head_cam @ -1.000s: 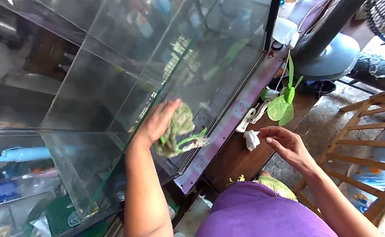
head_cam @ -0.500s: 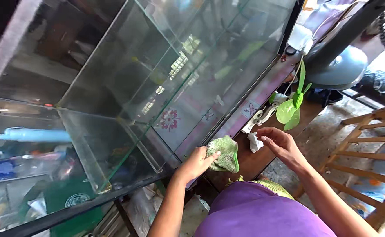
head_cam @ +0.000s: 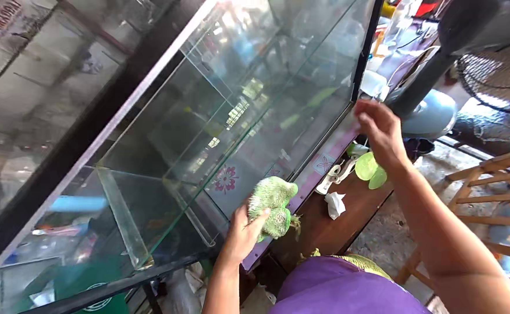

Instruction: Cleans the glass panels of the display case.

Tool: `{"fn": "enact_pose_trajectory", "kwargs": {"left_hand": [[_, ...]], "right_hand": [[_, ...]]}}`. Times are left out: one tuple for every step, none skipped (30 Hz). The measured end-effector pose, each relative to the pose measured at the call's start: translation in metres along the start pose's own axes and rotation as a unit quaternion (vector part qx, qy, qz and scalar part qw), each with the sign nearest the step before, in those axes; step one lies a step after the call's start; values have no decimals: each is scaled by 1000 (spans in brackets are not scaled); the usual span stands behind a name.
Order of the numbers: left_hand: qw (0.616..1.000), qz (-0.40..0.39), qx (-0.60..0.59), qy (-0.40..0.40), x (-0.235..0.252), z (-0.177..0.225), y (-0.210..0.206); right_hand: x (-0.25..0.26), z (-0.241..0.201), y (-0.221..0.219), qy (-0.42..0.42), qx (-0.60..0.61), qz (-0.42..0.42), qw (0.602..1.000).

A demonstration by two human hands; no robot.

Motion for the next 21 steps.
{"fn": "enact_pose_trajectory", "kwargs": {"left_hand": [[997, 54, -52, 23, -2, 3, 5], [989, 100, -100, 36, -4, 7, 10], [982, 137, -129, 36, -6, 12, 16], [977, 164, -133, 28, -10, 18, 23], [975, 188, -119, 14, -16, 24, 30], [973, 210, -92, -6, -23, 30, 37], [970, 232, -67, -26, -31, 38, 43], [966, 248, -52, -44, -40, 45, 49], [963, 260, -41, -56, -47, 52, 54], [965, 253, -31, -66, -55, 57, 58], [972, 220, -23, -77, -62, 61, 62], [981, 172, -12, -83, -68, 64, 64], [988, 129, -17, -85, -72, 64, 66], [991, 98, -36, -78, -76, 61, 66], [993, 82, -58, -66, -77, 57, 66], [993, 70, -82, -50, -76, 50, 67], [992, 62, -107, -29, -75, 44, 66], [987, 60, -146, -9, -74, 41, 66], [981, 61, -185, 7, -74, 39, 65], [973, 65, -221, 17, -75, 38, 65], [966, 68, -248, 21, -76, 38, 65]], "right_hand": [[27, 3, 6, 10, -9, 42, 999], [51, 5, 10, 14, -20, 68, 997], [71, 8, 11, 17, -31, 82, 996], [86, 11, 10, 14, -42, 86, 995], [95, 11, 7, 10, -53, 89, 995], [101, 9, 3, 6, -63, 95, 993], [102, 7, 0, -1, -75, 104, 992], [103, 6, -2, -3, -92, 119, 989], [103, 4, -2, 3, -107, 142, 984], [104, 3, 0, 9, -115, 161, 980], [107, 5, 1, 6, -114, 176, 978], [111, 10, 0, -4, -106, 184, 977], [115, 14, -2, -15, -96, 191, 977], [117, 16, -4, -21, -94, 197, 976], [119, 17, -4, -25, -96, 203, 974], [121, 17, -3, -31, -100, 208, 973], [122, 18, 0, -39, -108, 209, 971], [122, 18, 1, -46, -116, 206, 971], [122, 18, 2, -51, -121, 201, 971], [120, 16, 2, -54, -123, 194, 972], [118, 13, 0, -53, -122, 189, 973]]}}
Point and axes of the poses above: each hand's wrist, its own x-axis towards the middle knuckle, its own y-axis out of the back of the hand, z = x × y, the point moved 5 cm from there along x, towards the middle knuckle, and after that the axes turned 8 degrees about -x, right-handed, at the moved point
